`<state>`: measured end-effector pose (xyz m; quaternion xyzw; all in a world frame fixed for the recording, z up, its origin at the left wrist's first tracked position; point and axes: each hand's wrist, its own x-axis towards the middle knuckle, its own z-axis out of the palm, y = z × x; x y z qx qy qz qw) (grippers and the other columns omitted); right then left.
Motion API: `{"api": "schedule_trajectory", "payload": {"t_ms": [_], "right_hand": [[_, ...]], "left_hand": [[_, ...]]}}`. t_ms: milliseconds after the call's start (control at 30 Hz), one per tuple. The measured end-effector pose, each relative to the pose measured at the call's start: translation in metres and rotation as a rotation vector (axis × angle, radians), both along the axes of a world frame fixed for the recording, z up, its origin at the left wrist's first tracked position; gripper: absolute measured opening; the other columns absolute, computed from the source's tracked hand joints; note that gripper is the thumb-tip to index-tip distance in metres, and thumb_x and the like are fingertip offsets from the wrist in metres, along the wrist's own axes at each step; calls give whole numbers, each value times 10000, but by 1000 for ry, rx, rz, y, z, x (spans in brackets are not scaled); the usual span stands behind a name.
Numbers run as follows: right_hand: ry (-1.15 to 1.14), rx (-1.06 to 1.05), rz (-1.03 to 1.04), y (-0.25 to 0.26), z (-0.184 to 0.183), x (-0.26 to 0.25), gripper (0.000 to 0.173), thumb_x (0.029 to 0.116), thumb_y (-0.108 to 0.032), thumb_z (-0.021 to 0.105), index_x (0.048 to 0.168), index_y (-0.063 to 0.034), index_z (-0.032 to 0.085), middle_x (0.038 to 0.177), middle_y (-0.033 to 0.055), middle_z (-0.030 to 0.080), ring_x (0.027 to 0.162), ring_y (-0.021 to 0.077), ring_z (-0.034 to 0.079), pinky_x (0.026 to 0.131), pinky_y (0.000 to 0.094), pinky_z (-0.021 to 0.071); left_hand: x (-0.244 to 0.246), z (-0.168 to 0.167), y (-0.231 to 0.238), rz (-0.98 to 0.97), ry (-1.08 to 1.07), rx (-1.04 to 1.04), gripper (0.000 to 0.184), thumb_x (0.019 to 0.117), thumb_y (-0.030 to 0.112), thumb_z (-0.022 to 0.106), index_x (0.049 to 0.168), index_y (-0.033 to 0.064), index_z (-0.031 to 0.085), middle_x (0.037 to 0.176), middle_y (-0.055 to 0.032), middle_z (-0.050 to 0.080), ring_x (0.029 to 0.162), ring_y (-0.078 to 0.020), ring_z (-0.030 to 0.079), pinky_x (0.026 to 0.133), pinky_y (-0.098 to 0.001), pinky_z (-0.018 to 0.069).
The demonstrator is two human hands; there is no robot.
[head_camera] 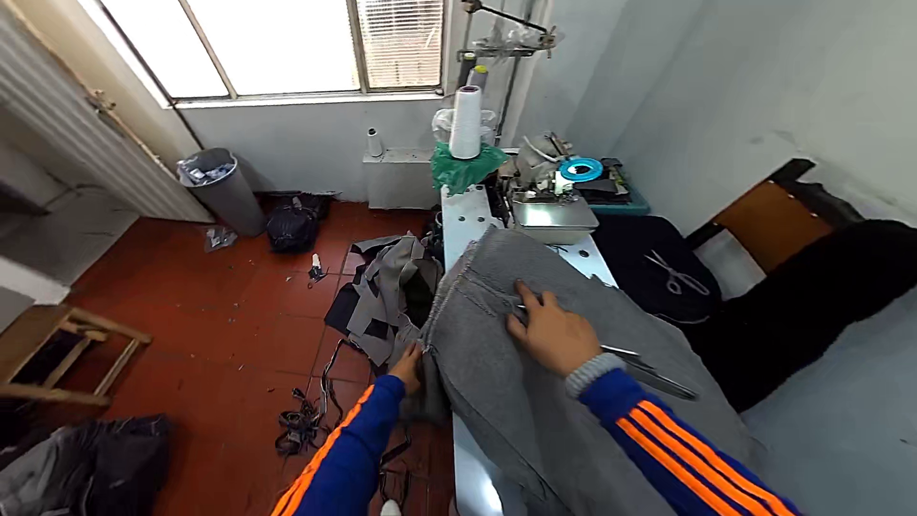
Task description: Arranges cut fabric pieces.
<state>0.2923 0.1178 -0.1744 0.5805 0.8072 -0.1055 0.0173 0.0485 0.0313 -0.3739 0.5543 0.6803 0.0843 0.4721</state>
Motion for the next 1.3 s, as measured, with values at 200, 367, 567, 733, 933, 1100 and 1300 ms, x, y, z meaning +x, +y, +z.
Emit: {"api": "schedule_trajectory", "payload": {"t_ms": [200, 367, 567, 733, 933, 1100, 1300], "right_hand": [[69, 61, 278, -63, 88, -79, 293, 1056, -172, 492, 1184, 8, 683, 1165, 247, 633, 865, 417, 692, 722, 585, 563], [-129, -337, 417, -76, 38, -128, 277, 1060, -191, 532, 1234, -42, 688, 1200, 240, 680, 1149, 428, 644, 957, 618, 497], [-150, -347, 318, -71, 8, -130, 333, 1006, -153, 628, 1309, -16, 613, 1198, 264, 674, 1156, 450, 644, 962, 628, 499], [-91, -283, 361, -78, 10, -144, 374, 1008, -196, 647, 1336, -25, 588, 1191, 261, 673, 1147, 442, 649, 968, 608, 506], [-71, -261, 288, -85, 16, -117, 321, 935, -167, 710, 1233, -53, 671, 1163, 224, 698, 1130, 425, 656, 933, 632, 509], [3, -237, 204, -100, 28, -127, 407, 994, -196, 655, 1363, -43, 574, 1165, 264, 685, 1123, 457, 658, 922, 639, 511], [337, -185, 239, -84, 1, -123, 348, 1089, -281, 471, 1136, -4, 676, 997, 248, 706, 982, 422, 696, 871, 621, 528]], "left_hand": [[-35, 12, 0, -81, 53, 17, 544, 904, 161, 754, 1400, 7, 591, 1375, -258, 609, 1319, -422, 556, 1129, -622, 397], [-88, 61, -51, 15, -54, 139, 467, 949, 143, 681, 1375, -21, 582, 1336, -273, 620, 1280, -403, 585, 1119, -587, 417], [-103, 143, -91, -65, 33, 188, 368, 1066, 240, 548, 1312, -17, 645, 1239, -257, 673, 1191, -379, 640, 1078, -557, 445], [-87, 183, -98, -176, 98, 210, 383, 1066, 295, 552, 1240, -23, 674, 1153, -254, 689, 1106, -379, 657, 1023, -565, 465], [-98, 197, -91, -175, 177, 205, 380, 1071, 278, 531, 1224, -39, 674, 1155, -261, 686, 1109, -383, 658, 1024, -567, 467], [-96, 197, -89, -229, 201, 212, 375, 1068, 279, 536, 1173, -54, 675, 1106, -268, 685, 1065, -390, 661, 989, -568, 477], [-115, 240, -108, -182, 129, 307, 345, 1047, 262, 584, 1185, -32, 698, 1102, -240, 706, 1067, -351, 677, 1008, -551, 487]]}}
